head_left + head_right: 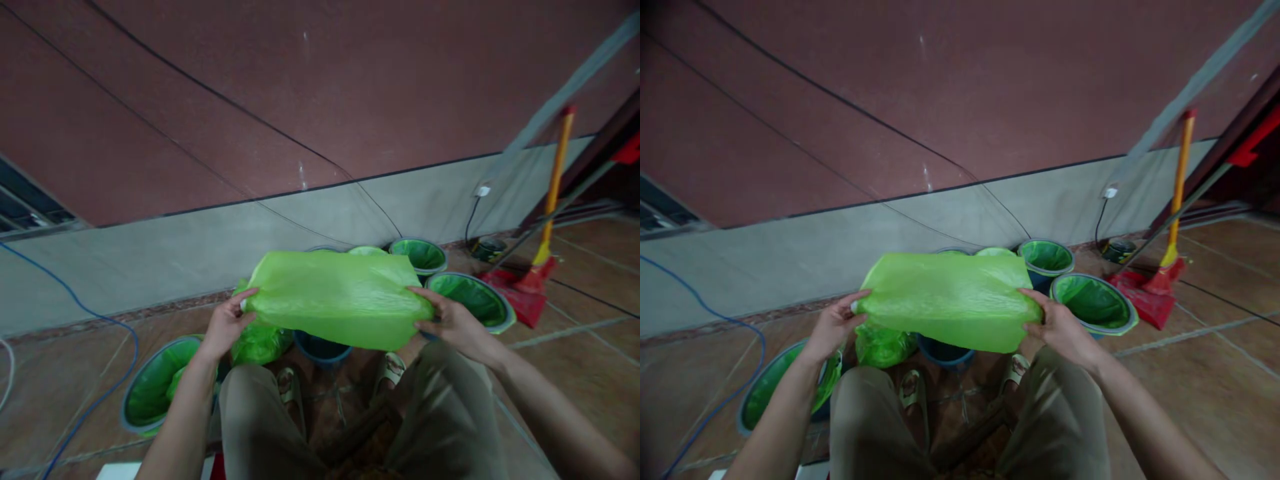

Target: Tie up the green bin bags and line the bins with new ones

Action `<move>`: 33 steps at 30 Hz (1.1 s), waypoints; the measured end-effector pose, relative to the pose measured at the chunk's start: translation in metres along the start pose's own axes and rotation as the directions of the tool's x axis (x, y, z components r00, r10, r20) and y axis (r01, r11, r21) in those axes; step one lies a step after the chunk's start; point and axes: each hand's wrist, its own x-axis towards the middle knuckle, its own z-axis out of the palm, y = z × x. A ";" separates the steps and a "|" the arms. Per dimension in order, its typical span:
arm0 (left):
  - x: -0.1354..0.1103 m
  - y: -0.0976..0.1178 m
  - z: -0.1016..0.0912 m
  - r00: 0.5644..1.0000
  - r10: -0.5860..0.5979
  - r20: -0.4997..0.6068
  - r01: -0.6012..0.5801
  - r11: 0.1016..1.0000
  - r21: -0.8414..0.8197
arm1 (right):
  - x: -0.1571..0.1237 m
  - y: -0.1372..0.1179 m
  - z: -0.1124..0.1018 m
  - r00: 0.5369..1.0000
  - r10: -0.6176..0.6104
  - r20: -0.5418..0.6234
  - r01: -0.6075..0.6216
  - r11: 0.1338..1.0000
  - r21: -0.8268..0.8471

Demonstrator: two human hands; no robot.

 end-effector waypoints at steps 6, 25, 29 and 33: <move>0.006 -0.008 0.004 0.961 0.275 -0.026 -0.207 0.781 0.589 | 0.001 0.013 0.000 0.996 -0.094 0.007 0.089 0.909 -0.407; -0.016 -0.023 0.015 0.973 0.086 -0.214 -0.143 0.953 -0.266 | 0.023 0.018 0.038 0.825 0.250 -0.507 -0.026 0.913 0.407; -0.016 -0.012 0.017 0.897 0.157 -0.414 -0.195 0.980 -0.051 | 0.028 0.015 0.049 0.870 0.271 -0.411 -0.085 0.905 0.416; -0.013 -0.007 0.014 0.826 0.298 -0.478 -0.081 0.903 0.423 | 0.023 0.006 0.054 0.941 0.331 -0.069 -0.250 0.818 0.518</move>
